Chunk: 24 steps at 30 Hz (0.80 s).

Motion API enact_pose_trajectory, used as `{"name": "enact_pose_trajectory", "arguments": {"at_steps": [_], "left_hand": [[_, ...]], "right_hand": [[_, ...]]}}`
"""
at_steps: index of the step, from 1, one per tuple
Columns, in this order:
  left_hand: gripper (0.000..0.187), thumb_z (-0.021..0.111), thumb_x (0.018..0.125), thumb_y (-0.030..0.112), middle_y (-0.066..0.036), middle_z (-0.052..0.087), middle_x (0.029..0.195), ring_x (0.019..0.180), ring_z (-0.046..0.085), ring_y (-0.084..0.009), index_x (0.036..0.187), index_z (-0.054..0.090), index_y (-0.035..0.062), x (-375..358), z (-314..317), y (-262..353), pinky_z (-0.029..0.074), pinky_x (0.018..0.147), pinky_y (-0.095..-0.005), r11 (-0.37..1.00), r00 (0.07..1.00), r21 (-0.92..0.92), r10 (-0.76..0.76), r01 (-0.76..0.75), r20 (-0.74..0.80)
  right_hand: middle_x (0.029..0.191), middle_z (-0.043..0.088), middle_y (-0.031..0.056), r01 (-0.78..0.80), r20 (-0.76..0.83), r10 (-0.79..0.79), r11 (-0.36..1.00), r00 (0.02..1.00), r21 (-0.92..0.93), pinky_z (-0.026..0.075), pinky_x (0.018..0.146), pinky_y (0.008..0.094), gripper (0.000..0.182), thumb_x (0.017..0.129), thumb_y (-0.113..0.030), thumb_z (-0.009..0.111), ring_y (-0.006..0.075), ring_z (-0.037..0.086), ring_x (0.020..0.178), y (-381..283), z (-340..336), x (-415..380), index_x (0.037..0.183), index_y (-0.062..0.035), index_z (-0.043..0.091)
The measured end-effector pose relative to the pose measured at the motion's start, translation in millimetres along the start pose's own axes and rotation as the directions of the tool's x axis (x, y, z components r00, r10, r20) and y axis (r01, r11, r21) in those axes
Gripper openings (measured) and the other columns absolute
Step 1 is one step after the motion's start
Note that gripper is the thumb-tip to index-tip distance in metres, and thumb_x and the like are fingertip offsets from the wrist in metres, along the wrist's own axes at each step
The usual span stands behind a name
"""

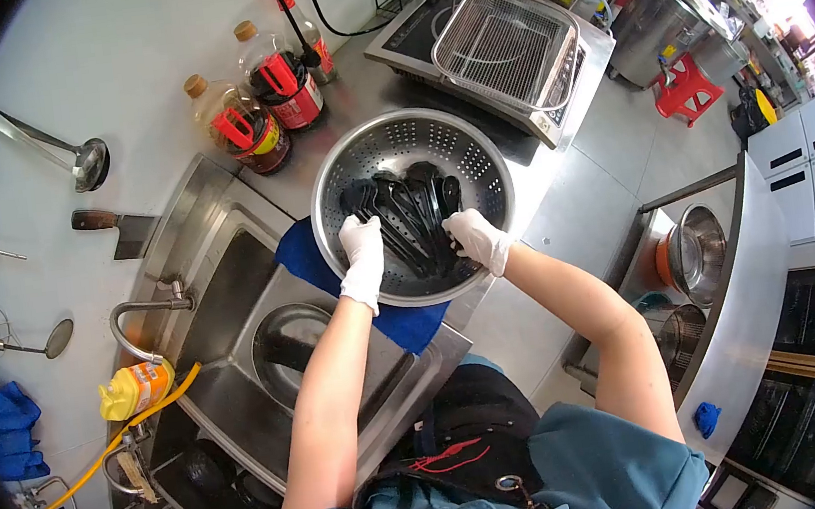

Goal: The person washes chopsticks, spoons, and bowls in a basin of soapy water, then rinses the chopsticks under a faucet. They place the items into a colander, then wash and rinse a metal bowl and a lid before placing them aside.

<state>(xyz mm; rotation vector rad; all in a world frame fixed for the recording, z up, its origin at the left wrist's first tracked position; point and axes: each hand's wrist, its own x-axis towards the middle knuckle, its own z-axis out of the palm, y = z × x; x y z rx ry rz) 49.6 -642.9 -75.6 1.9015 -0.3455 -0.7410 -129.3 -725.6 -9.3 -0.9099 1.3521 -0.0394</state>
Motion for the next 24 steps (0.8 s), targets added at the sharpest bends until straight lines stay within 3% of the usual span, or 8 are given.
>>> {"name": "enact_pose_trajectory", "arguments": {"at_steps": [5,10,16,18,19,21,22,24], "left_hand": [[0.026,0.061,0.075,0.009,-0.026,0.062,0.083,0.081,0.062,-0.0384,0.094,0.057,-0.0085,2.3,1.6,21.1,0.047,0.073,-0.0404,0.963,0.968,0.126,0.248,-0.24,-0.045],[0.037,0.058,0.082,0.009,-0.026,0.059,0.107,0.103,0.057,-0.0375,0.115,0.053,-0.0051,-9.4,-1.4,55.8,0.043,0.09,-0.0393,0.961,0.965,0.13,0.227,-0.244,0.132],[0.038,0.056,0.083,0.007,-0.028,0.056,0.113,0.108,0.054,-0.0374,0.117,0.05,-0.0079,-10.4,-1.1,55.6,0.041,0.094,-0.0386,0.936,0.949,0.165,0.313,-0.312,0.02],[0.022,0.052,0.079,0.001,-0.017,0.065,0.088,0.082,0.061,-0.0259,0.1,0.059,-0.0031,-7.5,4.5,46.2,0.046,0.077,-0.0345,0.905,0.896,0.107,0.424,-0.413,-0.128],[0.022,0.052,0.079,0.001,-0.017,0.065,0.088,0.082,0.061,-0.0259,0.1,0.059,-0.0031,-4.4,4.7,41.9,0.046,0.077,-0.0345,0.904,0.896,0.108,0.425,-0.413,-0.128],[0.021,0.052,0.079,0.0,-0.014,0.065,0.086,0.08,0.061,-0.0231,0.099,0.059,-0.0029,-5.6,0.5,45.4,0.046,0.075,-0.033,0.917,0.911,0.071,0.398,-0.392,-0.106],[0.021,0.052,0.079,0.0,-0.014,0.065,0.086,0.08,0.061,-0.0231,0.099,0.059,-0.0029,-6.7,-1.6,48.6,0.046,0.075,-0.033,0.918,0.912,0.071,0.397,-0.391,-0.106],[0.019,0.052,0.08,0.0,-0.013,0.064,0.084,0.076,0.059,-0.0214,0.097,0.059,-0.003,-9.0,-6.5,60.5,0.046,0.072,-0.0319,0.887,0.885,0.008,0.461,-0.461,-0.067]], "right_hand": [[0.072,0.053,0.0081,0.027,-0.018,-0.028,0.999,0.999,-0.047,0.046,0.064,0.0368,0.017,0.084,-0.017,0.055,0.0223,0.053,0.067,-0.5,2.4,-1.6,0.084,-0.0003,0.058],[0.076,0.054,0.0087,0.058,-0.026,-0.059,0.997,0.998,-0.05,0.047,0.066,0.0387,0.019,0.085,-0.017,0.056,0.0228,0.054,0.069,0.6,3.6,-5.8,0.088,0.0009,0.059],[0.09,0.058,0.0143,0.036,-0.024,-0.04,0.991,0.999,-0.127,0.049,0.076,0.0405,0.028,0.084,-0.019,0.057,0.028,0.057,0.08,2.1,8.7,-2.0,0.101,0.0036,0.057],[0.099,0.058,0.0196,0.083,-0.277,-0.283,0.823,0.918,-0.562,0.049,0.08,0.0419,0.038,0.081,-0.021,0.062,0.0339,0.059,0.085,8.7,16.4,11.7,0.109,0.0038,0.053],[0.099,0.058,0.0196,0.084,-0.277,-0.282,0.823,0.918,-0.562,0.049,0.08,0.0419,0.038,0.081,-0.021,0.062,0.0339,0.059,0.085,16.0,17.0,14.3,0.109,0.0038,0.053],[0.107,0.056,0.0215,0.259,-0.293,-0.834,0.446,0.467,-0.857,0.049,0.082,0.0427,0.047,0.076,-0.022,0.067,0.0383,0.059,0.084,17.4,26.2,-11.7,0.112,0.0033,0.05],[0.097,0.059,0.0188,0.333,-0.271,-0.896,0.391,0.351,-0.858,0.049,0.078,0.0413,0.039,0.073,-0.021,0.069,0.0362,0.06,0.081,18.4,27.5,-10.8,0.102,0.001,0.056],[0.088,0.061,0.0176,0.435,-0.195,-0.885,0.388,0.424,-0.812,0.048,0.078,0.0409,0.03,0.073,-0.019,0.068,0.035,0.06,0.082,16.9,28.5,-13.4,0.095,0.0003,0.06]]}}
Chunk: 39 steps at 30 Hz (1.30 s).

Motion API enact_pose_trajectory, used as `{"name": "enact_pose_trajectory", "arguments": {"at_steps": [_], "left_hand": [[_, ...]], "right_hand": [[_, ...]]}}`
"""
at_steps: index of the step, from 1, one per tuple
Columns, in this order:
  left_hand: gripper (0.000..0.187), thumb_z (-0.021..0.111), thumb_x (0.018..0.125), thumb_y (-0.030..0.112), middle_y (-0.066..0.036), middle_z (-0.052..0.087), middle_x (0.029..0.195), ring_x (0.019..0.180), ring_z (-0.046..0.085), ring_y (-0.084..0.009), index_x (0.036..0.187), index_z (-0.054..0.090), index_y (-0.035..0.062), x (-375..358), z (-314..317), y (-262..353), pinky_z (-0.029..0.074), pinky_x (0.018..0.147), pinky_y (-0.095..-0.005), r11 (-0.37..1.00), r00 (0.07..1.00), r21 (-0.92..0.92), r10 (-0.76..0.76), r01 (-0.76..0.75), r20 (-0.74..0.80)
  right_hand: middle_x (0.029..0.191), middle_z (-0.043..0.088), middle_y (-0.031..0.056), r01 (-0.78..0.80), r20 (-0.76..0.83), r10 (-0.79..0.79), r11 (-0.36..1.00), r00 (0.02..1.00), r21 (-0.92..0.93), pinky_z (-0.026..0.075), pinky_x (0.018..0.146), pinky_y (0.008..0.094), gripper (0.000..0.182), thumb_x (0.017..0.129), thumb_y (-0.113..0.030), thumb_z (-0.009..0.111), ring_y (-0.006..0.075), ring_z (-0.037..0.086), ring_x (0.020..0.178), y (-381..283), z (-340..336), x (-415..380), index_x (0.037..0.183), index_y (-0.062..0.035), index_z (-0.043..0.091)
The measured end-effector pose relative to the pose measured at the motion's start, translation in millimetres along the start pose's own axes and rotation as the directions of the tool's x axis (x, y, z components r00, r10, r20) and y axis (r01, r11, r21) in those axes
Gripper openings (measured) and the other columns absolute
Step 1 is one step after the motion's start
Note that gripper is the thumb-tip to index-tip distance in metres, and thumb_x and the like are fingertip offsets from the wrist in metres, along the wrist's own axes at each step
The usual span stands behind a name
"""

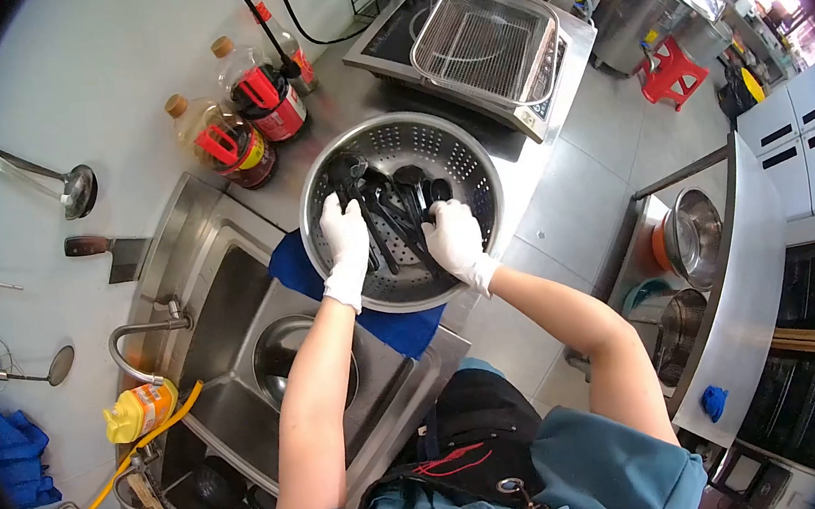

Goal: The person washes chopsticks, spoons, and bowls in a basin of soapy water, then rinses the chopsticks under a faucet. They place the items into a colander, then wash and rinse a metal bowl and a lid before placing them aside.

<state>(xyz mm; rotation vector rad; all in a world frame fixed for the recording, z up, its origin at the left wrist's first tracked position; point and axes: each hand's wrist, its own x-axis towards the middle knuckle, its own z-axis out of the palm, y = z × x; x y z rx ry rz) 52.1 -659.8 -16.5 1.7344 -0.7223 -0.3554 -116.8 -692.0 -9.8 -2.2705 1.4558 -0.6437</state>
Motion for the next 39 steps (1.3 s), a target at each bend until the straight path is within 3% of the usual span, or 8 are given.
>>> {"name": "enact_pose_trajectory", "arguments": {"at_steps": [3,11,17,19,22,26,34,39], "left_hand": [[0.024,0.056,0.08,0.003,-0.022,0.063,0.096,0.092,0.061,-0.035,0.102,0.058,-0.0032,12.7,-1.9,8.9,0.045,0.08,-0.0388,0.987,0.972,0.021,-0.16,0.158,0.171],[0.016,0.059,0.075,0.006,-0.024,0.063,0.081,0.081,0.063,-0.0362,0.088,0.06,-0.0033,14.9,1.5,-9.9,0.047,0.073,-0.0392,0.945,0.945,0.271,-0.243,0.181,0.217],[0.017,0.063,0.076,0.005,-0.011,0.066,0.075,0.064,0.06,-0.0138,0.092,0.062,-0.0028,8.9,8.2,-28.0,0.046,0.06,-0.0302,0.988,0.933,0.103,-0.145,0.117,0.329],[0.025,0.066,0.075,0.013,-0.02,0.064,0.083,0.081,0.063,-0.0319,0.094,0.061,-0.0028,12.7,3.9,-10.7,0.048,0.072,-0.0372,0.967,0.875,0.205,-0.228,0.152,0.426],[0.036,0.069,0.075,0.02,-0.02,0.062,0.098,0.093,0.062,-0.0318,0.104,0.061,0.0009,4.1,7.4,5.3,0.049,0.08,-0.0393,0.871,0.942,0.483,-0.084,-0.089,0.326],[0.048,0.071,0.073,0.026,-0.019,0.063,0.105,0.099,0.06,-0.0307,0.113,0.059,0.0015,0.8,4.3,12.7,0.048,0.085,-0.0398,0.792,0.938,0.608,-0.173,-0.049,0.301],[0.041,0.07,0.075,0.028,-0.016,0.062,0.104,0.097,0.061,-0.0305,0.107,0.062,0.0038,-3.6,-15.7,13.4,0.048,0.084,-0.0391,0.854,0.939,0.521,-0.16,-0.024,0.305],[0.022,0.065,0.082,0.009,-0.011,0.063,0.09,0.081,0.062,-0.0191,0.103,0.061,0.0004,-27.7,-104.7,25.7,0.049,0.074,-0.0302,0.985,0.984,0.074,0.16,-0.154,-0.082]], "right_hand": [[0.082,0.062,0.0166,0.076,0.206,-0.066,0.996,0.976,-0.037,0.048,0.073,0.0399,0.021,0.071,-0.017,0.07,0.032,0.06,0.081,-13.5,-7.8,0.7,0.085,-0.0037,0.065],[0.082,0.059,0.0161,0.107,0.304,-0.027,0.963,0.952,-0.248,0.05,0.069,0.0409,0.025,0.07,-0.016,0.069,0.0316,0.062,0.08,-19.7,8.9,-5.0,0.086,-0.0019,0.056],[0.085,0.059,0.0163,0.144,0.353,-0.054,0.961,0.934,-0.235,0.051,0.068,0.0405,0.031,0.067,-0.021,0.073,0.0313,0.062,0.079,-22.9,5.5,-6.9,0.086,-0.0017,0.057],[0.084,0.059,0.0162,0.167,0.367,-0.071,0.957,0.927,-0.238,0.051,0.068,0.0404,0.031,0.067,-0.022,0.074,0.0313,0.062,0.079,-26.3,0.0,-5.5,0.085,-0.0018,0.057],[0.084,0.058,0.0162,0.205,0.405,-0.093,0.948,0.91,-0.242,0.051,0.068,0.0402,0.03,0.067,-0.023,0.074,0.0314,0.062,0.079,-28.3,-4.4,-6.9,0.082,-0.002,0.059],[0.078,0.059,0.0139,0.282,0.377,-0.175,0.927,0.909,-0.25,0.05,0.063,0.0402,0.024,0.067,-0.024,0.071,0.0287,0.063,0.073,-24.9,-1.7,-8.4,0.076,-0.0047,0.06],[0.079,0.059,0.015,0.288,0.387,-0.184,0.929,0.904,-0.231,0.051,0.063,0.0404,0.027,0.067,-0.027,0.071,0.0294,0.063,0.073,-26.6,-11.9,-7.3,0.076,-0.0033,0.062],[0.084,0.059,0.0166,0.295,0.137,-0.303,0.953,0.943,0.075,0.049,0.07,0.04,0.022,0.068,-0.015,0.071,0.0323,0.061,0.078,-53.8,-44.2,-7.7,0.082,-0.0017,0.061]]}}
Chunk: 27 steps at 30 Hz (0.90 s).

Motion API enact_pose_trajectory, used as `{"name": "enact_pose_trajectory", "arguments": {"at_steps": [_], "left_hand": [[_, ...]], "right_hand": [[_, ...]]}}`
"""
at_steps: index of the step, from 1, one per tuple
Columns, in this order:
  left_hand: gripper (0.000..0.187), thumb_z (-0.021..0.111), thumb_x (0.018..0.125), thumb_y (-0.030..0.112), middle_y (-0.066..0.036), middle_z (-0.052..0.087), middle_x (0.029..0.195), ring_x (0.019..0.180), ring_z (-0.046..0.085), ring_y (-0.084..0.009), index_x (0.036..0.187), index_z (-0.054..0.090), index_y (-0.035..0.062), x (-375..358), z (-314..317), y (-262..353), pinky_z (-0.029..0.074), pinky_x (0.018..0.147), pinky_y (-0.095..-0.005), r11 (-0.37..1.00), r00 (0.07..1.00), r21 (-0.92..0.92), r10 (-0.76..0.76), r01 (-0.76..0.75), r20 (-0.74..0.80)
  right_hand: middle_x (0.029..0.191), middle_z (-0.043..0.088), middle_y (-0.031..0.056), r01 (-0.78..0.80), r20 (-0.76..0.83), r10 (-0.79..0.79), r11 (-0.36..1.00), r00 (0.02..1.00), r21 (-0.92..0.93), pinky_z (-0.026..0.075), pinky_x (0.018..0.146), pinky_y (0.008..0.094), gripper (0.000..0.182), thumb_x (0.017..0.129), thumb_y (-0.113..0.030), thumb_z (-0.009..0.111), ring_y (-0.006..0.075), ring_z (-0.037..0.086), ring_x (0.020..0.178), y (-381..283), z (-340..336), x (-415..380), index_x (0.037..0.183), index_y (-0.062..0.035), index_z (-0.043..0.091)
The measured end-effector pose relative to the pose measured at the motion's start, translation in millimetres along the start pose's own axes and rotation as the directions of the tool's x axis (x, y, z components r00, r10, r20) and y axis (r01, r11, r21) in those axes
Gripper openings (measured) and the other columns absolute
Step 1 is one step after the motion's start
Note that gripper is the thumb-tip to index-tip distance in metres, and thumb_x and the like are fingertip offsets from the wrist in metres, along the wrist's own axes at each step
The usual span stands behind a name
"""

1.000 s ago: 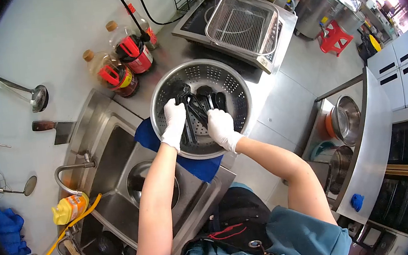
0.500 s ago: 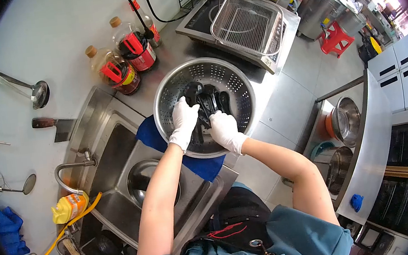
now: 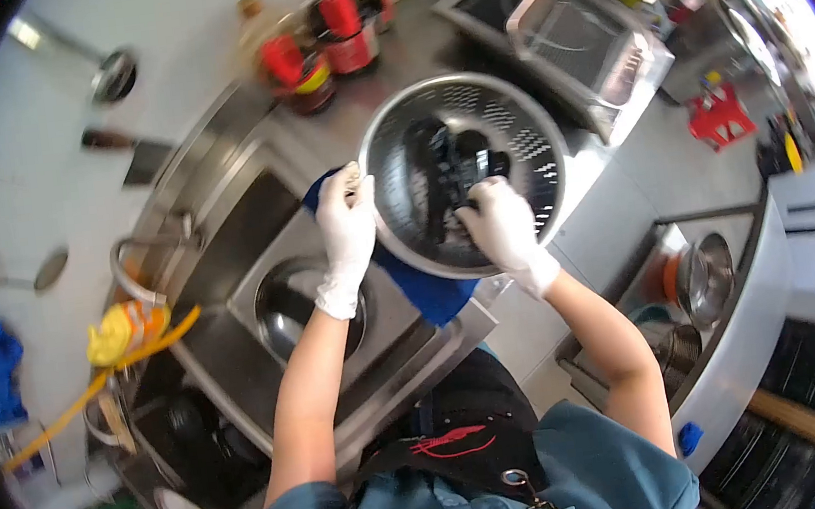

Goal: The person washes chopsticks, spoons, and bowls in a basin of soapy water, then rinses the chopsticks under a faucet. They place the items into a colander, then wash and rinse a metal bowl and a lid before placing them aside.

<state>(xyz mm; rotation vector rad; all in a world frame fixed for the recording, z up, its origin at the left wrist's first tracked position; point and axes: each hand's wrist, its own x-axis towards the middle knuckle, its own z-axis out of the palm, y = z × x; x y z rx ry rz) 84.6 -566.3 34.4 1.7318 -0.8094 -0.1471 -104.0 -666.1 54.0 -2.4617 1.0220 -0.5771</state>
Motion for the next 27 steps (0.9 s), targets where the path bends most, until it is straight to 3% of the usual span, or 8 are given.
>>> {"name": "enact_pose_trajectory", "arguments": {"at_steps": [7,10,12,14,18,24,26,27], "left_hand": [[0.024,0.056,0.09,0.01,-0.011,0.064,0.1,0.093,0.058,-0.0185,0.108,0.058,-0.0039,-129.8,-201.1,-174.9,0.045,0.084,-0.0289,0.805,0.747,0.229,-0.347,0.548,-0.567],[0.018,0.058,0.087,0.013,-0.01,0.063,0.092,0.084,0.057,-0.0171,0.096,0.059,-0.0024,-189.7,-231.6,-244.0,0.044,0.077,-0.0285,0.589,0.454,-0.161,-0.744,0.792,-0.491],[0.026,0.063,0.084,0.02,-0.011,0.063,0.092,0.083,0.058,-0.0198,0.095,0.057,-0.0034,-222.0,-231.7,-286.1,0.045,0.078,-0.0311,0.645,0.611,0.036,-0.702,0.763,-0.365],[0.053,0.068,0.08,0.033,-0.018,0.061,0.108,0.1,0.057,-0.0262,0.111,0.055,-0.0081,-220.7,-226.5,-304.3,0.043,0.087,-0.0341,0.433,0.443,0.102,-0.846,0.896,-0.296],[0.067,0.068,0.081,0.032,-0.019,0.054,0.124,0.113,0.051,-0.0296,0.128,0.042,-0.0079,-211.0,-207.7,-351.7,0.038,0.096,-0.0348,0.457,0.392,-0.34,-0.887,0.822,-0.244],[0.052,0.065,0.085,0.019,-0.012,0.052,0.121,0.108,0.052,-0.0232,0.13,0.044,0.0051,-220.4,-180.3,-394.9,0.04,0.09,-0.0353,0.58,0.539,-0.056,-0.785,0.813,-0.306],[0.044,0.062,0.087,0.019,-0.011,0.053,0.118,0.105,0.052,-0.024,0.127,0.047,0.0066,-214.0,-196.3,-376.9,0.04,0.089,-0.0375,0.056,0.128,-0.585,-0.988,0.809,0.082],[0.041,0.058,0.09,0.023,-0.01,0.054,0.118,0.102,0.053,-0.0245,0.125,0.046,0.0068,-227.3,-190.1,-399.1,0.041,0.089,-0.0401,0.122,0.251,-0.669,-0.963,0.733,0.099]], "right_hand": [[0.101,0.062,0.0147,0.296,0.053,-0.366,0.822,0.929,0.487,0.048,0.079,0.033,0.029,0.073,0.005,0.066,0.0285,0.061,0.092,-120.6,23.0,-23.1,0.101,-0.0013,0.06],[0.099,0.061,0.0153,0.27,0.256,-0.479,0.778,0.84,0.568,0.049,0.077,0.0356,0.025,0.078,-0.005,0.063,0.0317,0.06,0.089,-156.5,111.0,-42.7,0.103,-0.0024,0.059],[0.098,0.062,0.019,0.072,0.523,-0.377,0.856,0.765,0.512,0.049,0.079,0.0377,0.029,0.08,-0.013,0.063,0.0346,0.061,0.09,-147.4,211.7,-59.7,0.106,-0.0005,0.058],[0.112,0.06,0.0184,-0.157,0.689,-0.168,0.911,0.705,0.382,0.048,0.085,0.034,0.037,0.081,-0.012,0.065,0.0267,0.061,0.102,-143.2,299.8,-66.9,0.113,0.0039,0.055],[0.114,0.059,0.0198,0.001,0.691,-0.177,0.969,0.701,0.247,0.045,0.091,0.0366,0.04,0.08,-0.016,0.066,0.0311,0.056,0.108,-150.9,417.9,-75.7,0.115,-0.0003,0.056],[0.129,0.051,0.0181,0.143,0.701,-0.343,0.933,0.625,0.33,0.036,0.101,0.0397,0.055,0.084,-0.038,0.058,0.0293,0.049,0.118,-142.5,477.9,-90.2,0.125,-0.0041,0.051],[0.11,0.064,0.0061,-0.666,0.896,0.03,0.68,0.443,0.306,0.045,0.086,0.0327,0.043,0.085,-0.037,0.06,0.0171,0.059,0.095,-118.2,496.8,-86.5,0.112,-0.0031,0.061],[0.105,0.065,0.0074,-0.774,0.886,0.108,0.541,0.451,0.328,0.045,0.082,0.0331,0.041,0.086,-0.039,0.058,0.0194,0.059,0.089,-125.0,496.4,-83.6,0.107,-0.0035,0.062]]}}
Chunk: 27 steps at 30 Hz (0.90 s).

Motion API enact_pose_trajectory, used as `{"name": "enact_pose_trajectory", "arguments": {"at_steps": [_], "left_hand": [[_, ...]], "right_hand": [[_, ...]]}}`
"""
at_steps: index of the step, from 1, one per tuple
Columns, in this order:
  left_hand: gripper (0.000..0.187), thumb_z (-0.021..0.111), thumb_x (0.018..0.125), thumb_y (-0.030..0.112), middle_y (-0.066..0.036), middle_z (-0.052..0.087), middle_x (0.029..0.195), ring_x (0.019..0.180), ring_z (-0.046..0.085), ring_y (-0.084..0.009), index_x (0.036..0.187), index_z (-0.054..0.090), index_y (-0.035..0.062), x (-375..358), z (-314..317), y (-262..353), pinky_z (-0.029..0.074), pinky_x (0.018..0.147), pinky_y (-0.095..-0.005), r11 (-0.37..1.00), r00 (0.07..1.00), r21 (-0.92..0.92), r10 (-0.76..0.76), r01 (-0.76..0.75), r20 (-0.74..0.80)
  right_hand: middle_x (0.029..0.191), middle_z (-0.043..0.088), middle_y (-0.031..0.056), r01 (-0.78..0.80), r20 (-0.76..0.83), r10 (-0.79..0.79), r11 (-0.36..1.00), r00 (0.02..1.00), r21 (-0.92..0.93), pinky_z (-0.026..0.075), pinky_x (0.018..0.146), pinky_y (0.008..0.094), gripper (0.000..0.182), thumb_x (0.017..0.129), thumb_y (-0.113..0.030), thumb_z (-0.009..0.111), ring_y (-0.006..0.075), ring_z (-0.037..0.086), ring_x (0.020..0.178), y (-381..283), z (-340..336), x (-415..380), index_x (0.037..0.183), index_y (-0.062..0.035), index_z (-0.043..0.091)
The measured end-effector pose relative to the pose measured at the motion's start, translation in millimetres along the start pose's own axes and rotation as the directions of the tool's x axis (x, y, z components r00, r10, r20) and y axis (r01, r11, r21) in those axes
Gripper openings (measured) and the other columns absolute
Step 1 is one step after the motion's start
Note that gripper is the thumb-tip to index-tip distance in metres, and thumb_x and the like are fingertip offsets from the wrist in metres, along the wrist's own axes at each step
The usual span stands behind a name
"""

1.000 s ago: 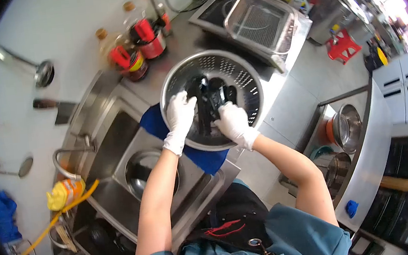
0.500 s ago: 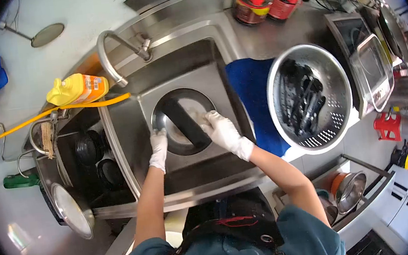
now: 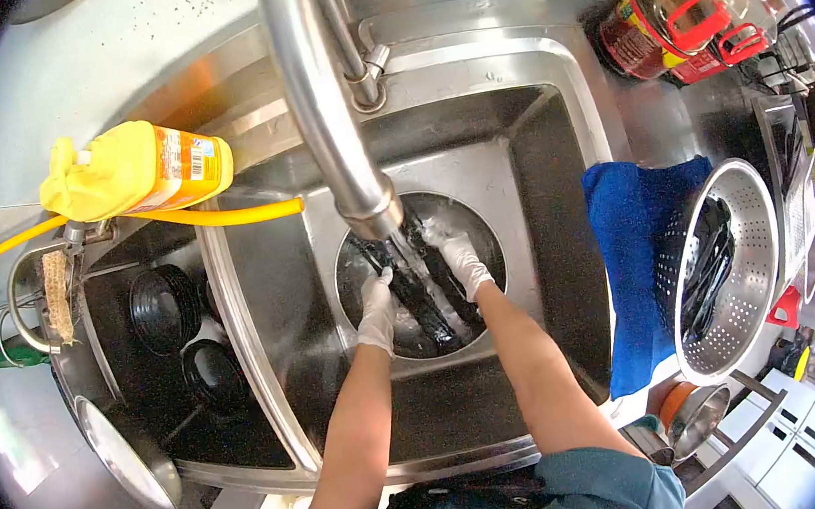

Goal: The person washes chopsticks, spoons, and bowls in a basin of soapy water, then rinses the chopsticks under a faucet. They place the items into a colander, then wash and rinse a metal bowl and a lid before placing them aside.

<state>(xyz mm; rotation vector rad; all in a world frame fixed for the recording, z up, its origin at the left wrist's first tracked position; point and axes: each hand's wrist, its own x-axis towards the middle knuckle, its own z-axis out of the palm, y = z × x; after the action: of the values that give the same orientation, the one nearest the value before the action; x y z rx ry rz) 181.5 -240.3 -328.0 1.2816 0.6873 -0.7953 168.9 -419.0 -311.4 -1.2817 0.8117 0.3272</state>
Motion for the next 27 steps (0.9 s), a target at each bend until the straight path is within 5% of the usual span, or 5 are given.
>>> {"name": "enact_pose_trajectory", "arguments": {"at_steps": [4,9,12,25,27], "left_hand": [[0.048,0.05,0.093,0.037,-0.006,0.048,0.126,0.112,0.048,-0.0261,0.131,0.041,0.01,-48.5,50.7,39.0,0.038,0.097,-0.044,0.938,0.997,-0.345,0.014,-0.037,-0.069],[0.05,0.034,0.097,0.045,-0.01,0.05,0.125,0.113,0.048,-0.0237,0.133,0.038,0.0107,-10.8,35.3,-25.7,0.036,0.099,-0.0385,0.343,0.917,-0.937,0.348,0.072,0.197],[0.058,0.025,0.097,0.051,-0.009,0.048,0.129,0.117,0.045,-0.0244,0.133,0.039,0.008,-61.9,34.6,46.1,0.031,0.103,-0.0416,0.814,0.923,-0.46,-0.229,0.356,0.309],[0.08,0.057,0.088,0.043,-0.011,0.037,0.138,0.121,0.039,-0.0256,0.147,0.011,0.0144,-13.6,30.5,-5.3,0.033,0.101,-0.0453,0.92,0.933,0.317,0.301,-0.231,-0.194],[0.081,0.064,0.085,0.035,-0.012,0.043,0.133,0.116,0.044,-0.0263,0.146,0.015,0.0143,-19.0,18.1,-1.7,0.04,0.094,-0.0453,0.954,0.999,-0.3,0.024,-0.008,0.049]], "right_hand": [[0.09,0.066,0.017,0.296,-0.039,-0.477,0.605,0.878,-0.739,0.046,0.076,0.0367,0.046,0.09,-0.046,0.045,0.0328,0.061,0.085,-60.2,42.2,-54.2,0.095,-0.0059,0.066],[0.121,0.055,0.0215,0.564,0.064,-0.625,0.649,0.778,-0.511,0.031,0.103,0.0384,0.049,0.092,-0.038,0.043,0.0326,0.048,0.118,2.1,77.9,-56.7,0.126,-0.0039,0.05],[0.097,0.062,0.0201,0.422,-0.011,-0.587,0.595,0.809,-0.685,0.045,0.082,0.0427,0.027,0.086,-0.026,0.054,0.0369,0.058,0.093,-24.8,46.8,-50.5,0.103,-0.0055,0.06],[0.123,0.051,0.0249,0.16,0.034,-0.332,0.359,0.943,-0.919,0.04,0.094,0.0443,0.049,0.085,-0.027,0.057,0.0385,0.054,0.108,-6.2,67.8,-49.1,0.128,-0.0061,0.048],[0.119,0.053,0.0258,0.077,-0.036,-0.219,0.486,0.975,-0.87,0.04,0.094,0.0426,0.052,0.083,-0.032,0.057,0.0383,0.055,0.107,-17.9,75.9,-54.7,0.127,-0.0067,0.05]]}}
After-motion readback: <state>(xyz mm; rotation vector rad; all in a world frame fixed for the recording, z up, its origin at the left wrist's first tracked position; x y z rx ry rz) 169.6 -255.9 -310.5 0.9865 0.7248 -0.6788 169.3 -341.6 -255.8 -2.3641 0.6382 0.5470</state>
